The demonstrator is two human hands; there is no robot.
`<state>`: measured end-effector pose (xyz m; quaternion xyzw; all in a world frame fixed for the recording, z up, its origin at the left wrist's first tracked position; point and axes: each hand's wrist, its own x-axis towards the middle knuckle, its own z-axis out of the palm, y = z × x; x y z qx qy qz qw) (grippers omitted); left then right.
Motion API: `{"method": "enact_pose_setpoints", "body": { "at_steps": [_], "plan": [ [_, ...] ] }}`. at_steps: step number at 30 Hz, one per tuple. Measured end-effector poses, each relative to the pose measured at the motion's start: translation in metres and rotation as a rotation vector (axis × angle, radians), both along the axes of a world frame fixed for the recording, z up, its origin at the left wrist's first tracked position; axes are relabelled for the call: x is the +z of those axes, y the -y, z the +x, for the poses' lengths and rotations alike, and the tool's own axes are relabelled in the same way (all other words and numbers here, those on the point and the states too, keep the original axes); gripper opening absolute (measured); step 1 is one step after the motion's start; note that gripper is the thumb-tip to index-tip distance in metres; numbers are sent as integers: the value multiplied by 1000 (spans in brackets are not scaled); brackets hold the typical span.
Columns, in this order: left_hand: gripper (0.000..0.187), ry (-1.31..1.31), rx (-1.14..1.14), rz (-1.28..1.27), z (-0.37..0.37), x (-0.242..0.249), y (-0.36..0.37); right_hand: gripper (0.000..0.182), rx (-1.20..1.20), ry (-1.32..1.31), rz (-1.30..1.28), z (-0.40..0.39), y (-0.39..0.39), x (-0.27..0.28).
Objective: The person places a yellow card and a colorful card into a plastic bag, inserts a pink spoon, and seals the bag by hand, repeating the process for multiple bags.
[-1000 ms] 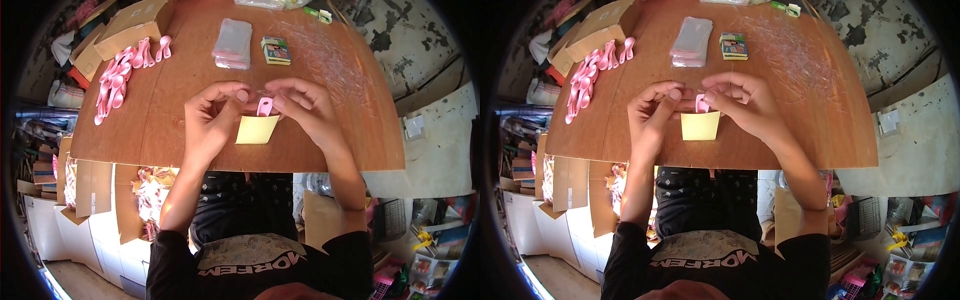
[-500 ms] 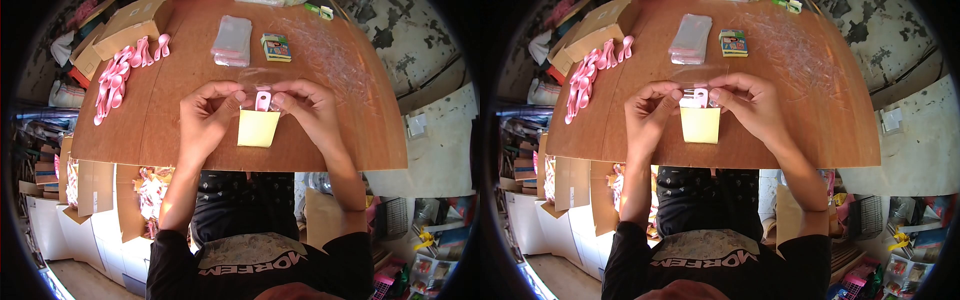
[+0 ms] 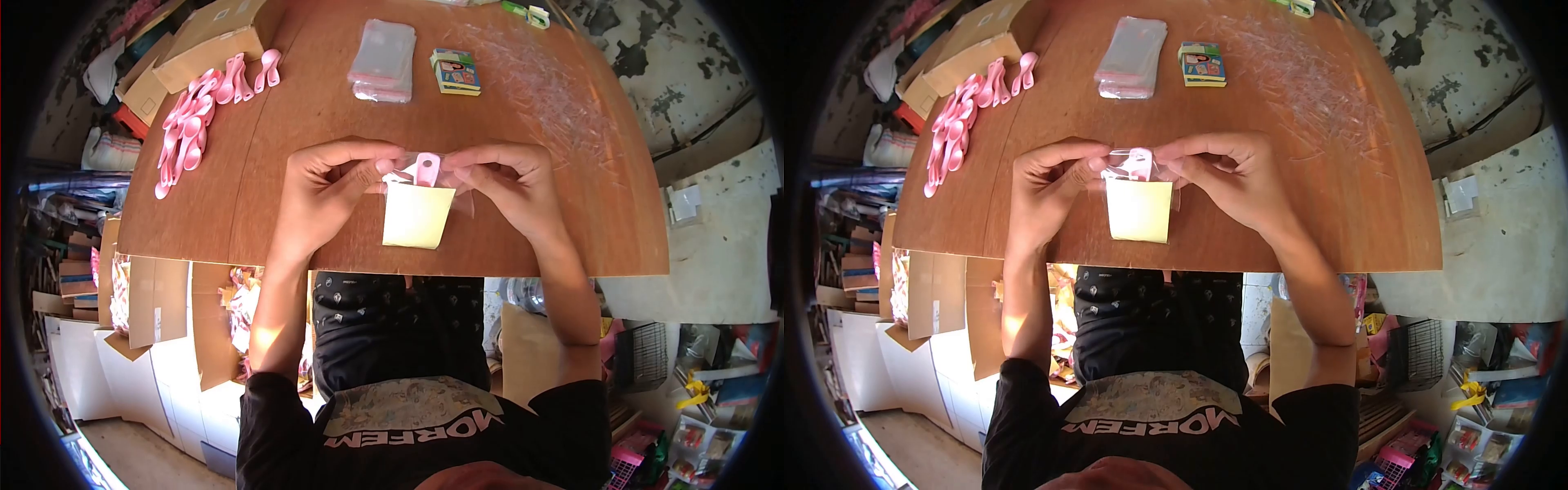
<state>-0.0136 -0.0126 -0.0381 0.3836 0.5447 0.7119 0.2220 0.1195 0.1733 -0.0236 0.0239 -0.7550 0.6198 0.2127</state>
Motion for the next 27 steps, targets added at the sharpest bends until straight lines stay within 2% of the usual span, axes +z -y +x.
{"method": "enact_pose_setpoints", "body": {
  "at_steps": [13,15,22,24,27],
  "plan": [
    [15,-45,-53,8,-7,-3,5,19,33,-174,151,-2,-3,-8],
    [13,-119,-6,8,-4,-1,4,16,52,-183,117,-1,-2,-6],
    [13,-64,45,-52,-3,-3,2,20,5,-196,163,-5,9,-7],
    [27,-112,32,-38,-5,-5,2,20,-29,-176,181,-5,9,-8],
    [36,-45,-8,15,5,1,0,25,0,-205,178,-6,7,-11]
  ]
}}
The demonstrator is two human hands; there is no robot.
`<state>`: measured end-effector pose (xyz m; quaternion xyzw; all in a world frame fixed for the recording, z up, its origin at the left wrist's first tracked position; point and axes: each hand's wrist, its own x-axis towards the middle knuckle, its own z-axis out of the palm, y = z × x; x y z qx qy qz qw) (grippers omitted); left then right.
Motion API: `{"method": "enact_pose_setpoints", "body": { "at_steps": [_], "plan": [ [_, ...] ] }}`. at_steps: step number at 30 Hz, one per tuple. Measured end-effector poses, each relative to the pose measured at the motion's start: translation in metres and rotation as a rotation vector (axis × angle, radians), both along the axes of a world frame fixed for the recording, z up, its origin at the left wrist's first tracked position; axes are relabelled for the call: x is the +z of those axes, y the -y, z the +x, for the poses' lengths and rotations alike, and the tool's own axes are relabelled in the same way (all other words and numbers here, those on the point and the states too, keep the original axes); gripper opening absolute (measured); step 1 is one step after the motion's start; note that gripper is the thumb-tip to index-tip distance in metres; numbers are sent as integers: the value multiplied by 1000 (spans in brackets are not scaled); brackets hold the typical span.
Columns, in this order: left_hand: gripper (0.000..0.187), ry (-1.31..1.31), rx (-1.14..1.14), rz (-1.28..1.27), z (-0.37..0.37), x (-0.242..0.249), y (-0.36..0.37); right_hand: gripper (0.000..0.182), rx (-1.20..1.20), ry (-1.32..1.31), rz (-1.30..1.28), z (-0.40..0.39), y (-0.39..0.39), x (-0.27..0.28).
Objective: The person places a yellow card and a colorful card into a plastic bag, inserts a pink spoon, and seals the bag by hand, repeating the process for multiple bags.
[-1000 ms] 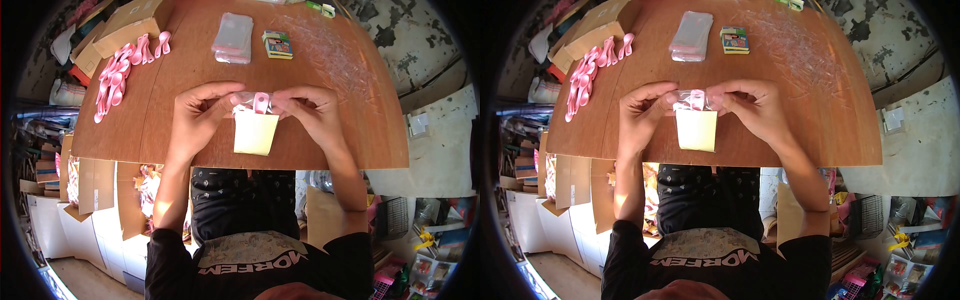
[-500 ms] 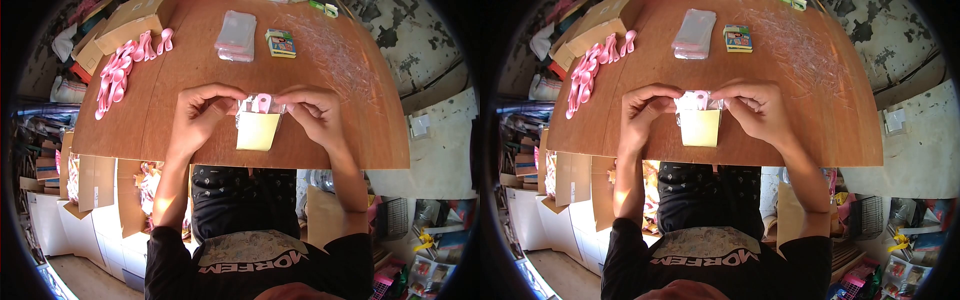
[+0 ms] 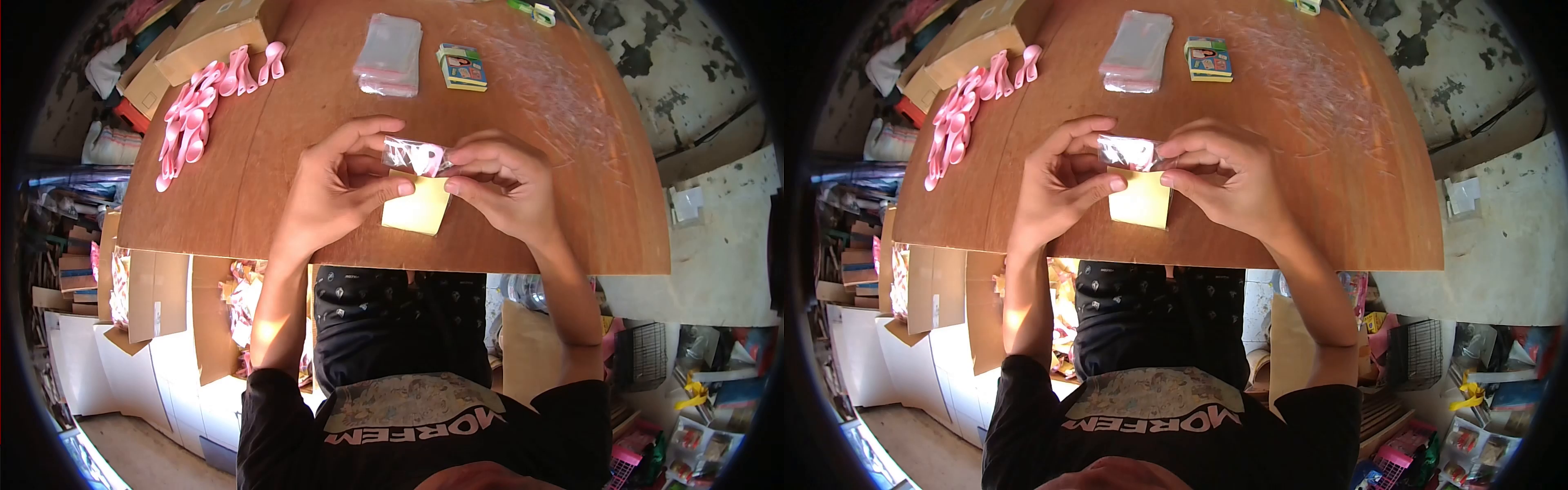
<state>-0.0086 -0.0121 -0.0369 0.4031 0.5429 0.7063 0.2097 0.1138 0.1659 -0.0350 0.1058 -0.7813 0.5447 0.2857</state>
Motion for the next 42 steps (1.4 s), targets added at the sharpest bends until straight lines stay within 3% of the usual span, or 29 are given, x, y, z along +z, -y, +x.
{"method": "enact_pose_setpoints", "body": {
  "at_steps": [1,3,7,9,13,15,17,19,20,22,25,26,29,31,32,36,37,39,41,42],
  "plan": [
    [36,2,9,-4,-1,-1,3,25,9,2,-4,1,1,0],
    [54,-1,-72,-129,-3,-5,14,34,20,110,12,6,6,2],
    [40,-62,-199,-187,16,-1,85,40,15,128,-92,12,12,8],
    [37,-307,-322,-293,6,-15,125,42,-23,126,20,16,9,9],
    [41,-64,95,-772,9,-71,192,36,-24,182,115,22,9,10],
    [51,-544,338,-1071,4,-109,224,34,-31,198,186,22,11,12],
    [58,-613,317,-1469,15,-119,246,31,-31,214,258,22,15,14],
    [47,-485,199,-1264,13,-117,246,30,-51,217,375,21,22,17],
    [34,-301,117,-1161,20,-85,217,30,-26,219,368,20,29,17],
    [25,-486,-95,-845,31,-35,177,34,-44,128,487,19,42,19],
    [23,-746,-98,-639,43,12,121,35,15,-71,563,12,69,31],
    [23,-841,-66,-533,40,11,102,42,37,-167,651,9,72,28],
    [28,-877,-105,-588,29,5,51,57,-43,-82,799,7,98,47],
    [42,-775,-77,-195,22,-30,26,65,-102,-57,892,1,116,29],
    [51,-1205,131,-320,28,-11,9,66,-152,-52,973,-2,128,23],
    [57,-1129,-107,-355,16,-6,-38,70,-113,-163,1302,-12,132,-2],
    [57,-1141,-124,-336,14,-8,-31,70,-138,-154,1309,-14,121,-4],
    [58,-1220,-11,-297,12,-6,-5,68,-111,-223,1056,-17,90,-3],
    [51,-966,-156,-668,11,10,10,62,-216,-46,1079,-22,44,2],
    [46,-1193,-106,-575,5,1,10,55,-320,30,1106,-25,16,-1]
  ]
}}
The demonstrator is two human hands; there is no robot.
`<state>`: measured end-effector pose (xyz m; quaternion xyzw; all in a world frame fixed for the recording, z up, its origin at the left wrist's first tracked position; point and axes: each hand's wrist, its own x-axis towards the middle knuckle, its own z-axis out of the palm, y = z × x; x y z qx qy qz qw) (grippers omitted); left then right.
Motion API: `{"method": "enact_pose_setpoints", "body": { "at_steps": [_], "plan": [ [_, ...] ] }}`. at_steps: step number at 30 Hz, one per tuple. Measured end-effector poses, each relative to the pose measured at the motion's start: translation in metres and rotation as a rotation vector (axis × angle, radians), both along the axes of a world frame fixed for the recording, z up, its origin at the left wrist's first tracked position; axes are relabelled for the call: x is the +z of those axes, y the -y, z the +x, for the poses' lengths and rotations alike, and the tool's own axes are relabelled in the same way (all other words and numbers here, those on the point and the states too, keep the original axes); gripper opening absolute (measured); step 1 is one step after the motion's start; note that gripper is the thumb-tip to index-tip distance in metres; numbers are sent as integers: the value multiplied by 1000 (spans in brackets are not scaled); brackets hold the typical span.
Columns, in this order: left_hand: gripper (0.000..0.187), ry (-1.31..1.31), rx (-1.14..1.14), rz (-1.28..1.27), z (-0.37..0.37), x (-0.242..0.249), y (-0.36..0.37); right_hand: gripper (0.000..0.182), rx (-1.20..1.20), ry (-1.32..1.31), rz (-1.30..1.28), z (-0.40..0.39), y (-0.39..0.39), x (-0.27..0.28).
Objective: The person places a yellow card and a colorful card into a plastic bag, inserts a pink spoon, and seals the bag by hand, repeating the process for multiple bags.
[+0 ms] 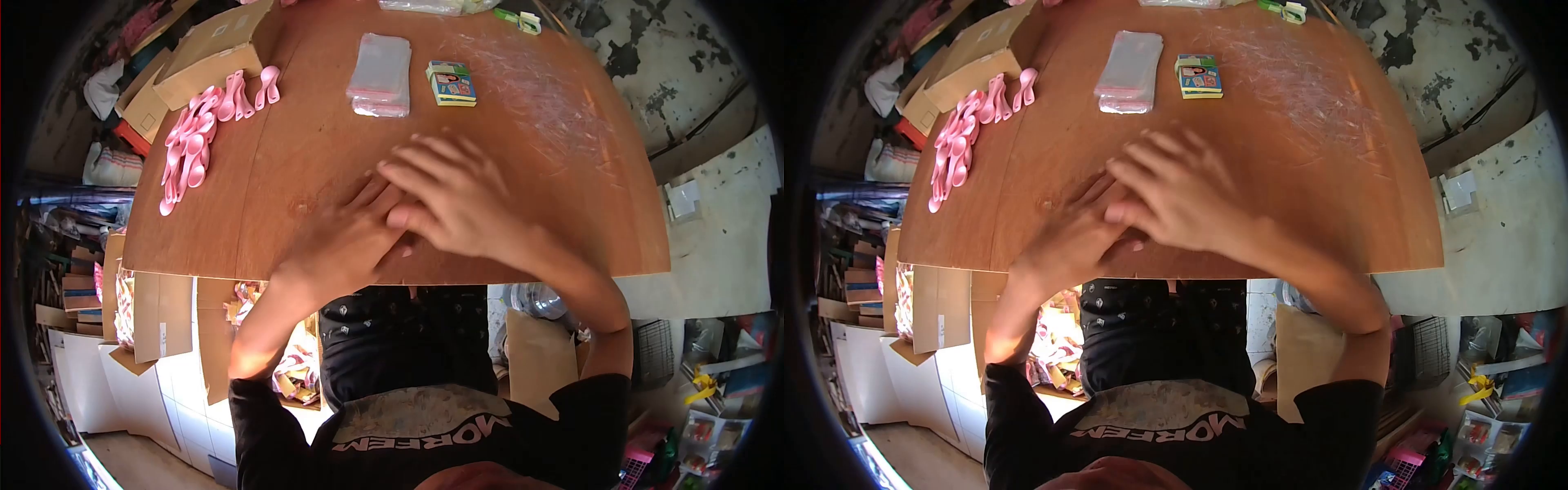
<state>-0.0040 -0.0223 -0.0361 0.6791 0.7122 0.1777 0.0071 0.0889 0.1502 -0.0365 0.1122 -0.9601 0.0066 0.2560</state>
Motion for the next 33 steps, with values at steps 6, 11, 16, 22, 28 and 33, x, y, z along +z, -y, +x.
{"method": "enact_pose_setpoints", "body": {
  "at_steps": [6,11,16,22,28,33],
  "plan": [
    [43,-61,-65,37,-4,10,18,16,-209,0,-298,-40,-103,15],
    [39,25,22,7,-6,-1,12,19,-44,-48,-280,-100,-99,9],
    [42,198,96,124,-5,-1,12,18,-51,25,-137,-156,-86,-10],
    [42,287,83,178,-12,-7,16,16,-128,120,-385,-171,-85,-12],
    [40,344,83,100,-18,1,19,14,-45,95,-413,-161,-93,-11],
    [33,349,268,386,-28,-6,12,14,53,-30,-368,-119,-68,17]
  ]
}}
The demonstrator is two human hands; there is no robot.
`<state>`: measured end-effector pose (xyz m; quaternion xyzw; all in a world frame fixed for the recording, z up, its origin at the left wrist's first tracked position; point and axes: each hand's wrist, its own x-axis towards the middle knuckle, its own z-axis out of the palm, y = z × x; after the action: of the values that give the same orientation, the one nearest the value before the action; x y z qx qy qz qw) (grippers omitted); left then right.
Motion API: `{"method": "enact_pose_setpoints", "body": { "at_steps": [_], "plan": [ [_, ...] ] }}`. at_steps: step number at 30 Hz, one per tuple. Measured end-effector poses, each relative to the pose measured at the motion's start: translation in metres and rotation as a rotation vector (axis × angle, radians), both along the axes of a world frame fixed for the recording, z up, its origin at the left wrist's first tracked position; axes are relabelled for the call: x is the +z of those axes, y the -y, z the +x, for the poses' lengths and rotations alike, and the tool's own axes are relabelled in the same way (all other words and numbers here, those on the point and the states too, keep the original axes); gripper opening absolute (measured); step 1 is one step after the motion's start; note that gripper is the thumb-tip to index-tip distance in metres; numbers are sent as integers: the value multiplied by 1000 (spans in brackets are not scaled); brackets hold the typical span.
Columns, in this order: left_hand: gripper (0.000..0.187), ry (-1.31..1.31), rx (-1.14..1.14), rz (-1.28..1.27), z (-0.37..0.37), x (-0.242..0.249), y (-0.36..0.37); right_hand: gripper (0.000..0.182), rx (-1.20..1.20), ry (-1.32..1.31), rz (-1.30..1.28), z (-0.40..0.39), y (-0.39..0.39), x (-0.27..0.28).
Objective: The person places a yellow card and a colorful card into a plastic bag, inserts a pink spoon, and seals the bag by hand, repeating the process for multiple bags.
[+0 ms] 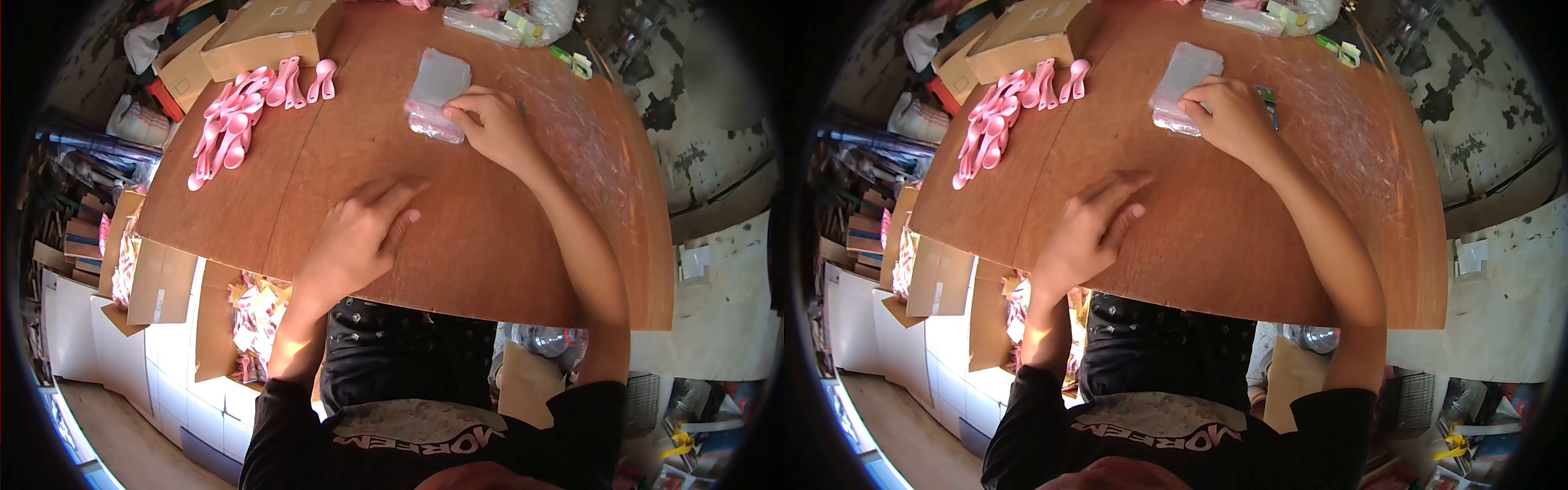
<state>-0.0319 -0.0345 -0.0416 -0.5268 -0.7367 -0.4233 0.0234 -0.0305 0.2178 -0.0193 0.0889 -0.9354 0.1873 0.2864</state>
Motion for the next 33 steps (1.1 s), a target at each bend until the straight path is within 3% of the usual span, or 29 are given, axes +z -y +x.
{"method": "enact_pose_setpoints", "body": {
  "at_steps": [1,7,9,11,13,14,16,17,19,20,22,24,25,27,33],
  "plan": [
    [31,-6,85,89,-1,0,-2,14,1,3,0,1,-3,-1],
    [30,-21,141,21,6,4,-10,15,-59,67,-168,10,-5,-5],
    [31,-7,189,-30,7,4,-9,11,6,92,-297,13,1,-4],
    [31,7,244,-82,6,6,-9,10,66,115,-258,29,14,3],
    [34,-325,356,123,1,8,-13,10,171,181,-229,51,34,8],
    [34,-326,355,121,-1,9,-12,10,235,130,-212,61,45,9],
    [36,-225,-8,165,-4,11,-5,11,305,173,-341,79,62,15],
    [36,-223,-20,162,-2,8,-3,12,334,217,-429,87,65,17],
    [33,339,-94,213,6,-3,0,13,364,312,-545,95,63,21],
    [33,339,-98,213,8,-5,0,14,412,410,-652,97,61,22],
    [29,624,-71,260,13,-5,-3,17,409,324,-528,88,36,17],
    [31,749,-48,311,17,1,-7,18,-75,189,-114,78,7,18],
    [33,874,-23,360,17,5,-10,18,-79,180,-110,72,-12,13],
    [35,839,-30,356,14,5,-14,18,-353,58,285,65,-47,-5],
    [40,902,-80,374,8,5,-18,17,-347,113,191,63,-72,-17]
  ]
}}
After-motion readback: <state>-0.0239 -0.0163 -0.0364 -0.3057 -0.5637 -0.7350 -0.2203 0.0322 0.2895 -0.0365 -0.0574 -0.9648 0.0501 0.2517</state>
